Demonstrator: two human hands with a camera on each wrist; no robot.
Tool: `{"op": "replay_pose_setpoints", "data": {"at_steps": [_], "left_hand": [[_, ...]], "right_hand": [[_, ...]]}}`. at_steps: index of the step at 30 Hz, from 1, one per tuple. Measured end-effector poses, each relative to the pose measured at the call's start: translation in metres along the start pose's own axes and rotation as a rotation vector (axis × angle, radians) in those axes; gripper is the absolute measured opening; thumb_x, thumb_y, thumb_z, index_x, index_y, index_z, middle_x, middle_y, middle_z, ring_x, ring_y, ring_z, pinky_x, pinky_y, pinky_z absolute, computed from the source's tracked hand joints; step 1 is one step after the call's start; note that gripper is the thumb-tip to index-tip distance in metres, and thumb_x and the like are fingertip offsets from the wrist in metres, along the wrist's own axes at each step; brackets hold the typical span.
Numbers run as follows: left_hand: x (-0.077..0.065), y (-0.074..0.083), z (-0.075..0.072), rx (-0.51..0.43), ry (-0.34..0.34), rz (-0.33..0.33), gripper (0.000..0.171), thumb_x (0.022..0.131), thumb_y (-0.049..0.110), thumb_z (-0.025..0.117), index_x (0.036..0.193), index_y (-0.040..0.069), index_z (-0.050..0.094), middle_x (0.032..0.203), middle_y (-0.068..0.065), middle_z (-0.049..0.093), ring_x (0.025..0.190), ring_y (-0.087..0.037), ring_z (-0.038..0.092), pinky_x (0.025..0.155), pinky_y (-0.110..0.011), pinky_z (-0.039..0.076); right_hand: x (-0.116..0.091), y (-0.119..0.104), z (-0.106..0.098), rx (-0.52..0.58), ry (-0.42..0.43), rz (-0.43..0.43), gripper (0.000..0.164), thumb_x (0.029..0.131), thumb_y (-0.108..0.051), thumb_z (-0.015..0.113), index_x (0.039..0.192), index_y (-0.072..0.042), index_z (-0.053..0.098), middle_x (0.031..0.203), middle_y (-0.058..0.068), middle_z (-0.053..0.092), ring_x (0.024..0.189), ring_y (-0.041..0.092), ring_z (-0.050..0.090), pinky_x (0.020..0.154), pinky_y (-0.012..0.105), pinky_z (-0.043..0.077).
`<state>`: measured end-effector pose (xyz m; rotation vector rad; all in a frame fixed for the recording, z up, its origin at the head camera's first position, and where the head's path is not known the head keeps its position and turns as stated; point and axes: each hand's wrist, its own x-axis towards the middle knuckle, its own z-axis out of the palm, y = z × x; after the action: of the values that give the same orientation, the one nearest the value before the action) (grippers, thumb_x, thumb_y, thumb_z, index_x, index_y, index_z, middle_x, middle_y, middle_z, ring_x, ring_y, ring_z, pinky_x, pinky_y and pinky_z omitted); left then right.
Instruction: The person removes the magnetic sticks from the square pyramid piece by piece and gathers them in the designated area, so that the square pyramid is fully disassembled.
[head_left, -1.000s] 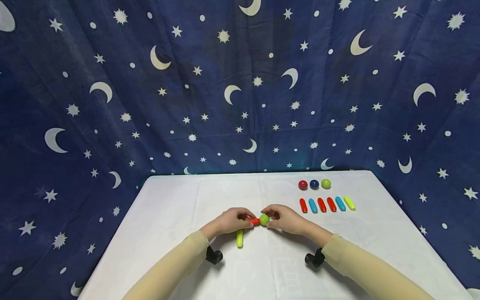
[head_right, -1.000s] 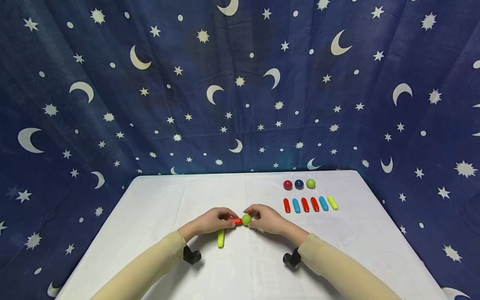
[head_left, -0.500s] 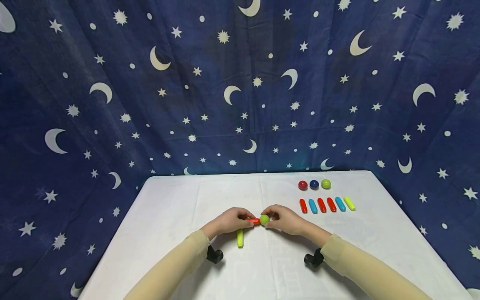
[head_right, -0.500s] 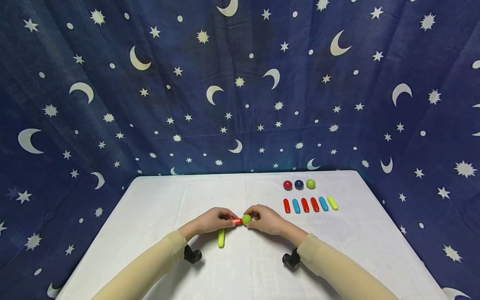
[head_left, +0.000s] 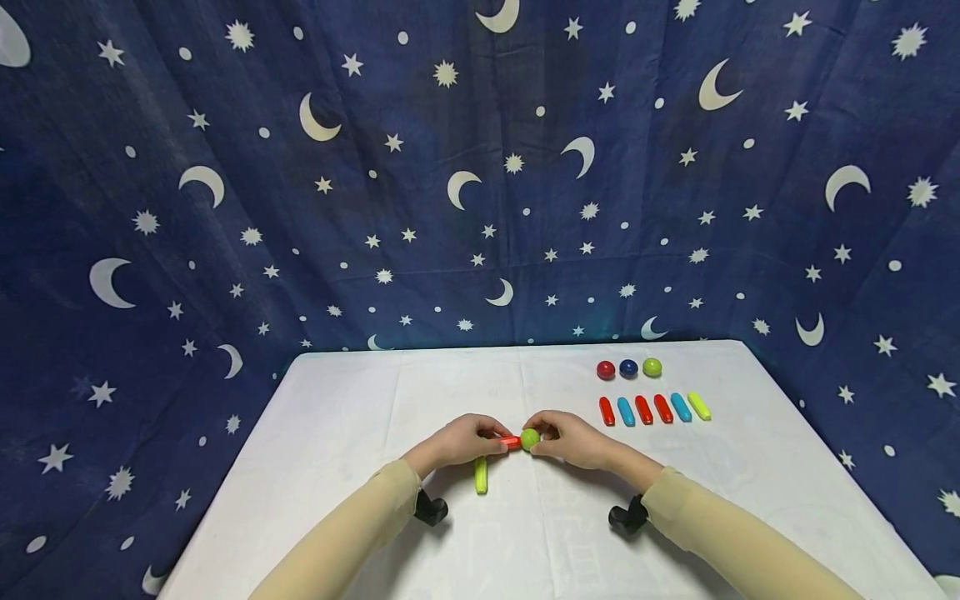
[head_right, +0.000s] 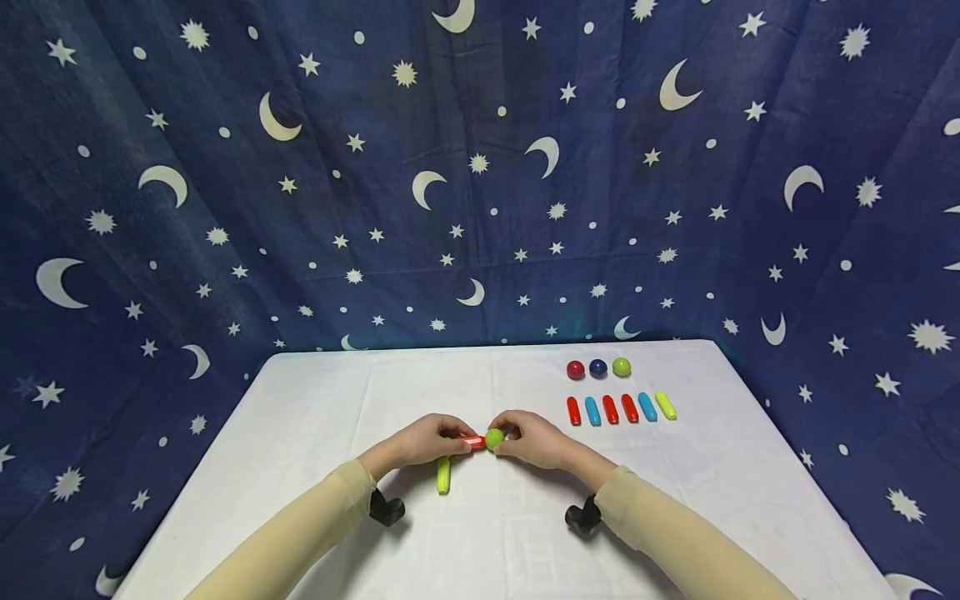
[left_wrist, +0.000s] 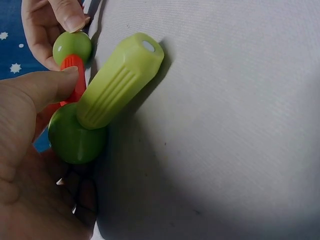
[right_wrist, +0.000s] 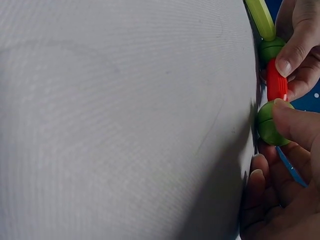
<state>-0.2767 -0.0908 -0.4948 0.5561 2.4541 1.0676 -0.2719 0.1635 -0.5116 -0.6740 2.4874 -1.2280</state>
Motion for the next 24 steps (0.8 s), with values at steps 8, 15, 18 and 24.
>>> {"op": "replay_pose_setpoints", "data": {"at_steps": [8,15,18,24], "left_hand": [[0.002,0.001,0.001,0.023,0.002,0.008,0.016,0.093,0.026,0.077,0.108,0.021,0.078,0.096,0.008,0.069,0.086,-0.013,0.055,0.082,-0.033,0.044],[0.002,-0.002,0.002,0.014,-0.002,-0.007,0.015,0.092,0.028,0.077,0.107,0.024,0.078,0.095,0.01,0.068,0.087,-0.013,0.056,0.082,-0.033,0.045],[0.001,-0.002,0.002,0.01,-0.004,-0.001,0.016,0.092,0.028,0.077,0.107,0.024,0.078,0.095,0.009,0.069,0.087,-0.013,0.057,0.082,-0.033,0.045],[0.001,-0.001,0.001,0.016,-0.006,0.0,0.016,0.092,0.027,0.077,0.108,0.025,0.078,0.098,0.009,0.068,0.089,-0.015,0.056,0.083,-0.035,0.045]], "right_hand": [[-0.002,0.001,-0.005,0.118,0.014,0.044,0.025,0.097,-0.019,0.073,0.12,-0.015,0.064,0.105,-0.001,0.065,0.1,0.02,0.058,0.09,0.038,0.047],[-0.008,0.004,-0.018,0.139,0.068,0.07,0.032,0.094,-0.028,0.076,0.122,-0.016,0.067,0.106,-0.001,0.068,0.101,0.019,0.061,0.09,0.038,0.05],[-0.013,0.006,-0.036,0.118,0.144,0.051,0.036,0.093,-0.03,0.078,0.124,-0.016,0.068,0.106,0.001,0.068,0.1,0.021,0.061,0.082,0.037,0.053],[-0.033,0.014,-0.093,0.072,0.323,0.074,0.046,0.096,-0.03,0.075,0.133,-0.005,0.064,0.113,0.01,0.068,0.104,0.026,0.061,0.083,0.038,0.052]]}}
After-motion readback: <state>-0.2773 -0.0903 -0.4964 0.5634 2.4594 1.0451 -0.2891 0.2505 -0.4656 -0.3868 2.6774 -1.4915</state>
